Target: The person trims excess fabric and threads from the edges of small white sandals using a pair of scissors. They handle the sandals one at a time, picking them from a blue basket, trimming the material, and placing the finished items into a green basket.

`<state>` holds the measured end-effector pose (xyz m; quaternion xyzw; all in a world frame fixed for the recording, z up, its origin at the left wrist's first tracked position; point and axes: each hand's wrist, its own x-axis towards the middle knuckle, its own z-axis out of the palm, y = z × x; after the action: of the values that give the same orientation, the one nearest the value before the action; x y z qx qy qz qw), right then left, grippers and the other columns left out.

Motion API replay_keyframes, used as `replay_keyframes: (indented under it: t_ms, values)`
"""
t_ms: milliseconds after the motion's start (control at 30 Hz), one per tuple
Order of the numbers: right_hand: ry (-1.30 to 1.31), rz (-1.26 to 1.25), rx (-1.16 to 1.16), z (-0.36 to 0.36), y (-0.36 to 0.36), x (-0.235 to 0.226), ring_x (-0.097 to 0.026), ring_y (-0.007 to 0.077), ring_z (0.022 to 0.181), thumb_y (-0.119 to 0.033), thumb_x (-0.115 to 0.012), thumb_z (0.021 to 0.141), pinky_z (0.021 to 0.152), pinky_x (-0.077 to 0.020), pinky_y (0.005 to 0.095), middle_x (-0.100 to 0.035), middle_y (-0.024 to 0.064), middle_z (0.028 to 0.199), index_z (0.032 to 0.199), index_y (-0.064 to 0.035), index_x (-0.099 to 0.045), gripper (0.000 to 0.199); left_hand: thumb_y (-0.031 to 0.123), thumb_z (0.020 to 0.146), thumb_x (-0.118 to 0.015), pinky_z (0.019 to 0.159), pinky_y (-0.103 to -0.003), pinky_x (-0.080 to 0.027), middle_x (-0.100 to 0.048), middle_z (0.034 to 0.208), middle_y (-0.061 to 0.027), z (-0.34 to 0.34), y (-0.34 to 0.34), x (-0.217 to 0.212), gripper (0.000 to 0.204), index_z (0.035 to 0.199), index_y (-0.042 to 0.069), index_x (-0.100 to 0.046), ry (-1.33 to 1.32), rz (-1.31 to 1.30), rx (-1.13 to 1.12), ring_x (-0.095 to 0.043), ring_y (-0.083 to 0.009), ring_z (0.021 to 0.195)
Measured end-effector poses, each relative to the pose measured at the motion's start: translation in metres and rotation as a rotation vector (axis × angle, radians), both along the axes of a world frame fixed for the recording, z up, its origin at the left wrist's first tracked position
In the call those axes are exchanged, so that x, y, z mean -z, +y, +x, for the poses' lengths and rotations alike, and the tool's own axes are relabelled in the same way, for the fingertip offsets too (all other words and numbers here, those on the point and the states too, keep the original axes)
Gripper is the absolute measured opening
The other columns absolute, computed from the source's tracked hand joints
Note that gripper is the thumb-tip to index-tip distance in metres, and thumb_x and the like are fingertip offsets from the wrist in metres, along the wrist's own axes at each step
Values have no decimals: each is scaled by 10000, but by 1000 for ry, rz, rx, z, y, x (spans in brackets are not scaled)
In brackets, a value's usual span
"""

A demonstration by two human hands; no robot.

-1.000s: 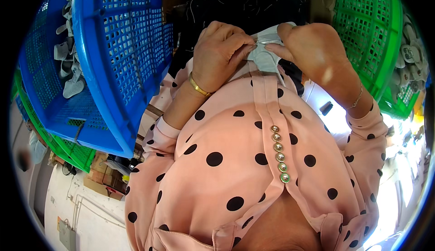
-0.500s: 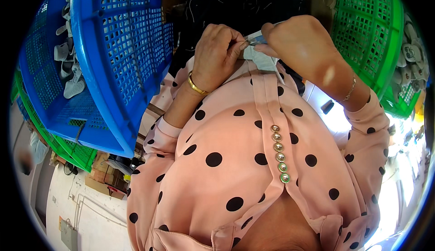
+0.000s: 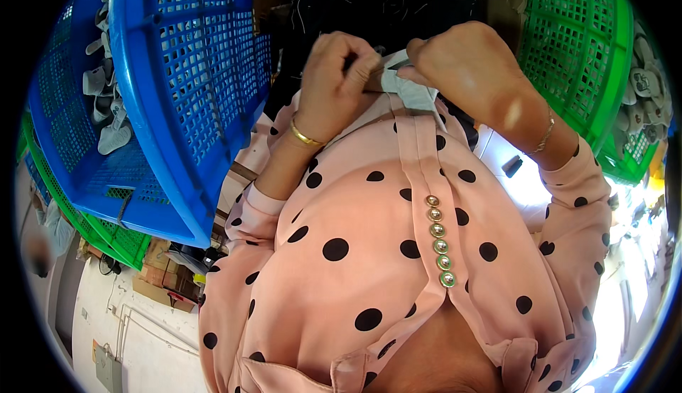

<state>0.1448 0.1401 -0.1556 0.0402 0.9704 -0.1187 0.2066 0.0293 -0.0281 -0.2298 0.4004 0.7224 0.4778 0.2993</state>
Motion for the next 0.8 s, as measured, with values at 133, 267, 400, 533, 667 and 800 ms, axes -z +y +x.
replay_keyframes:
  t_ms: [133, 267, 400, 533, 667, 800]
  values:
    - [-62, -47, 80, 4, 9, -4, -645, 294, 601, -418, -591, 909, 539, -497, 383, -627, 126, 630, 775, -50, -654, 397, 195, 838, -728, 866, -385, -449, -642, 1006, -95, -23, -11, -8, 205, 995, 76, -673, 325, -72, -175, -566, -283, 1001]
    - [-96, -16, 123, 9, 11, -9, -642, 317, 608, -426, -585, 913, 539, -502, 402, -626, 141, 633, 801, -43, -650, 404, 213, 829, -741, 1025, -436, -368, -632, 1181, -111, -33, -10, -20, 311, 1119, 114, -684, 850, -159, -104, -489, -335, 1205]
    - [-80, -13, 42, 6, 10, -9, -648, 296, 603, -403, -600, 906, 535, -502, 375, -628, 126, 626, 818, -42, -654, 375, 202, 750, -792, 1020, -433, -334, -673, 1008, -17, -17, -12, -25, 233, 974, 162, -740, 636, -76, 100, -536, -258, 1102]
    - [-37, 10, -5, 5, 6, -3, -644, 263, 566, -414, -608, 898, 504, -486, 337, -604, 101, 579, 797, -55, -629, 374, 180, 726, -804, 1025, -425, -320, -672, 846, 36, -1, -7, -17, 177, 890, 157, -744, 572, 1, 161, -563, -170, 1008]
    - [-42, 50, -44, 2, 4, -3, -639, 246, 547, -421, -603, 899, 492, -474, 315, -592, 82, 563, 804, -65, -619, 369, 156, 721, -801, 1027, -423, -336, -665, 817, 30, 1, -5, -15, 156, 864, 150, -738, 656, 54, 176, -585, -153, 956]
    - [27, 41, -25, 3, 1, 1, -636, 224, 569, -309, -672, 851, 516, -478, 327, -601, 69, 556, 679, -87, -667, 281, 125, 708, -793, 1022, -409, -357, -656, 789, 28, 4, -2, -15, 133, 816, 137, -717, 704, 92, 143, -597, -149, 923]
